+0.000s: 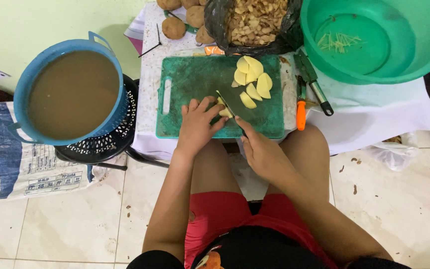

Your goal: Slicing peeled potatoes into thin pieces on a cutting board using a knife.

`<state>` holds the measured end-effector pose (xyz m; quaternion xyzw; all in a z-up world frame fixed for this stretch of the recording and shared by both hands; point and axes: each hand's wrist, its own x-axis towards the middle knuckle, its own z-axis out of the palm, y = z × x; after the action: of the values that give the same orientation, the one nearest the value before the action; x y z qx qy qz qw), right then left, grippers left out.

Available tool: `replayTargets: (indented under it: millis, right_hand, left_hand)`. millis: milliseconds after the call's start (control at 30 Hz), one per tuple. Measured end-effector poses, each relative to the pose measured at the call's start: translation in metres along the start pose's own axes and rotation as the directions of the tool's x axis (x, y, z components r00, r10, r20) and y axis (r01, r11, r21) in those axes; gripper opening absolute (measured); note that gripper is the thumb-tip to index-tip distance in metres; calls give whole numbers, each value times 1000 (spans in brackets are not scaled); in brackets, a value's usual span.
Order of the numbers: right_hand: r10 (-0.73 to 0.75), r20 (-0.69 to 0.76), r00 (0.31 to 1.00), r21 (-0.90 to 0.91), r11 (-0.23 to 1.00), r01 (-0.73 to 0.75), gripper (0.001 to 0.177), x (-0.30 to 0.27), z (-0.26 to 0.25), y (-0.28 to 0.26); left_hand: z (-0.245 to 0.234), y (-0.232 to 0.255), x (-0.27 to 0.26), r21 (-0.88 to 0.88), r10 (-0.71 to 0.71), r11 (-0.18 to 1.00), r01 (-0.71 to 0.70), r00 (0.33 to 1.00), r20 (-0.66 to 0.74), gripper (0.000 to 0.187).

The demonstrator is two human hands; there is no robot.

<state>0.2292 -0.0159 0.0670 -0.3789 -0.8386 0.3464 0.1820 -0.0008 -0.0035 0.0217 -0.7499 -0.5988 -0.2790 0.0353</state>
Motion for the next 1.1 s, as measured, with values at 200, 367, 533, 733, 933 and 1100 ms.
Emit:
replayTargets:
  millis: [200,367,533,733,933,1100]
  right_hand:
    - [21,8,1000,13,1000,-21,52,2,6,1]
    - [38,14,999,-18,999,-37,50,21,14,4]
    - [80,43,996,-74,994,-77,53,13,7,-3]
    - [222,128,967,-102,972,-210,54,-22,-4,-9]
    - [79,31,996,-9,997,-79,52,1,5,10]
    - [6,-15,1000,26,1000,-6,50,3,5,6]
  left_hand:
    - [0,0,0,11,0,1000,0,1000,2,22]
    - [-2,1,0,12,1,1000,-1,1000,5,20]
    - [-1,1,1,23,-6,1000,6,1000,5,21]
    - [2,-1,1,-8,-25,1000,25,1000,-4,18]
    - [-1,0,1,-3,-9,1000,10,1000,15,17]
    - [4,-3,0,-1,8,1000,-8,1000,-15,19]
